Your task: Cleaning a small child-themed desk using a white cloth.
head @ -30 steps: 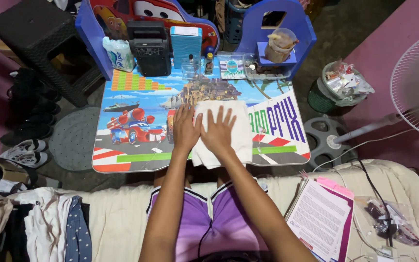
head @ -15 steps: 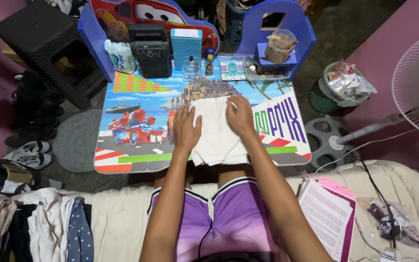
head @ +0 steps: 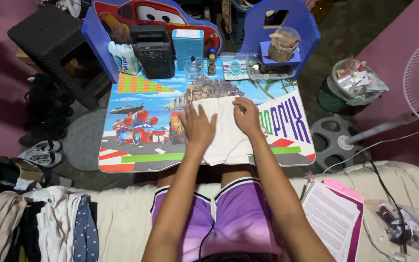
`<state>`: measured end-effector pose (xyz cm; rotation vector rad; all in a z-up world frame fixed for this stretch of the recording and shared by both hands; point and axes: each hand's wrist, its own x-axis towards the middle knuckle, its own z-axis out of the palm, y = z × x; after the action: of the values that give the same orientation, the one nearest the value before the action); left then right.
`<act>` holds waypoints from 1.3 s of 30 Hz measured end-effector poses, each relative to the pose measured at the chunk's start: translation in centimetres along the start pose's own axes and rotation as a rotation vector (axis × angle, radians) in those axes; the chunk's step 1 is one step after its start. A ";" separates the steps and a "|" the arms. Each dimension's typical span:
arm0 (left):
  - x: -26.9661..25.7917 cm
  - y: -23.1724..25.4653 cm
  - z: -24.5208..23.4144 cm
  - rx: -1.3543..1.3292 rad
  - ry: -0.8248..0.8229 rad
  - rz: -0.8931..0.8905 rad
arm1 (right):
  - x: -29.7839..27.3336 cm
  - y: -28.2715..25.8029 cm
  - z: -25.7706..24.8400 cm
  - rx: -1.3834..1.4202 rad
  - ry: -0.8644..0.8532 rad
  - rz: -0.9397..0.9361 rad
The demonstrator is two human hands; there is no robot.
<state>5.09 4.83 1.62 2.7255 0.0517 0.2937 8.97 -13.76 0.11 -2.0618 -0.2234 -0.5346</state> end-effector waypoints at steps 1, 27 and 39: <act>-0.3 1.0 0.2 0.001 0.001 0.002 | 0.0 0.1 0.0 0.000 0.002 0.000; -2.3 0.2 2.4 -0.010 0.111 0.188 | -0.1 0.0 -0.7 0.026 -0.037 0.045; 0.2 -5.4 0.4 0.038 0.062 0.095 | -0.5 -1.6 -0.7 -0.254 -0.244 -0.148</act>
<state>5.36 9.72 -0.80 2.7607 -0.0555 0.4079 7.74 -13.49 1.47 -2.3717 -0.4762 -0.4153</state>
